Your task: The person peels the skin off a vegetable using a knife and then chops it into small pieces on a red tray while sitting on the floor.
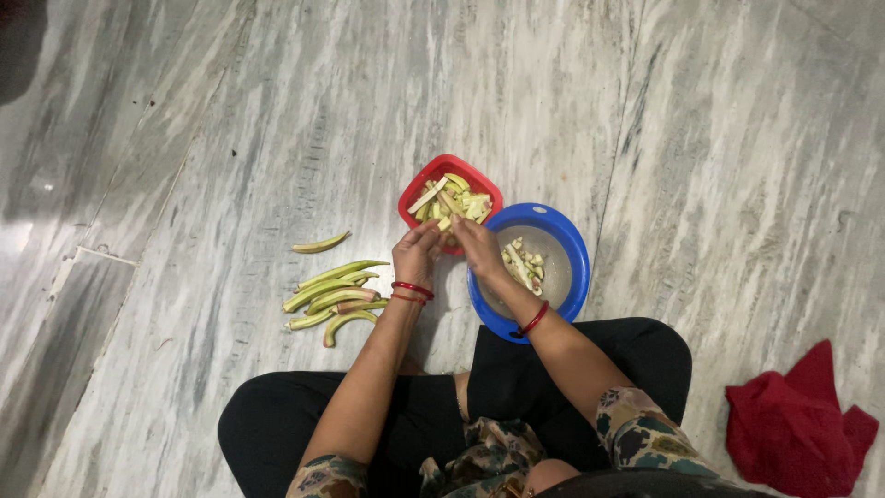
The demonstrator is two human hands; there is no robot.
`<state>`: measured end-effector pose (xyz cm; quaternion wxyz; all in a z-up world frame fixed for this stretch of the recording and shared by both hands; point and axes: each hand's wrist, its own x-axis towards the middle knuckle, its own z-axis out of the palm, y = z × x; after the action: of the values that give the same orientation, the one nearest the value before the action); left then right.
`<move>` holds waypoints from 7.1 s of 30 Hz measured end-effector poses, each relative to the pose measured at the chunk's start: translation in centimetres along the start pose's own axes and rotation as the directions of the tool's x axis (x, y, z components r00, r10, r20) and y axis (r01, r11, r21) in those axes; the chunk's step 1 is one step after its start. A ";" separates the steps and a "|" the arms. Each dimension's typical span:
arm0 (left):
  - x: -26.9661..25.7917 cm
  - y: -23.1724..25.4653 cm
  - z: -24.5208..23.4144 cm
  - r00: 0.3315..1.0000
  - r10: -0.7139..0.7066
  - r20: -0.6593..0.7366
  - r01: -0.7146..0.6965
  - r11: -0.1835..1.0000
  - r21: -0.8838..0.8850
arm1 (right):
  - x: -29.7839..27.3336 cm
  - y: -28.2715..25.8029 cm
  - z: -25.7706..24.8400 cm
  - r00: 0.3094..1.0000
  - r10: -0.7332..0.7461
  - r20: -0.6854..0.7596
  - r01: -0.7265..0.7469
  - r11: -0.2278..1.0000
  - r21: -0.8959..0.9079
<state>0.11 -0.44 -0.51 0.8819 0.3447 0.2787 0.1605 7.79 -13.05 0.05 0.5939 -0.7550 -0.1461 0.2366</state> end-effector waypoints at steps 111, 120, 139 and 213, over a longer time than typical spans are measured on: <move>-7.3 -3.6 8.6 0.884 -0.023 0.468 0.001 0.999 0.047 | -13.3 -2.1 -9.8 0.921 -0.192 -0.340 0.206 0.979 0.005; -7.5 -3.4 8.5 0.847 -0.039 0.530 -0.117 0.959 0.257 | -12.9 -0.6 -10.0 0.903 -0.137 -0.406 0.147 0.989 -0.005; -7.8 -3.0 8.9 0.871 -0.097 0.482 -0.053 0.956 0.289 | -13.1 -2.4 -10.2 0.865 -0.187 -0.466 0.306 0.932 0.195; -0.9 2.4 3.3 0.954 0.155 0.258 -0.195 0.971 0.138 | -1.8 -3.9 -4.0 0.982 -0.136 -0.135 0.091 0.951 -0.296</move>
<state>1.21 -0.87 3.53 0.8607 0.4559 0.1481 0.1713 8.60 -16.32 4.91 0.4994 -0.8399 -0.1760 0.1194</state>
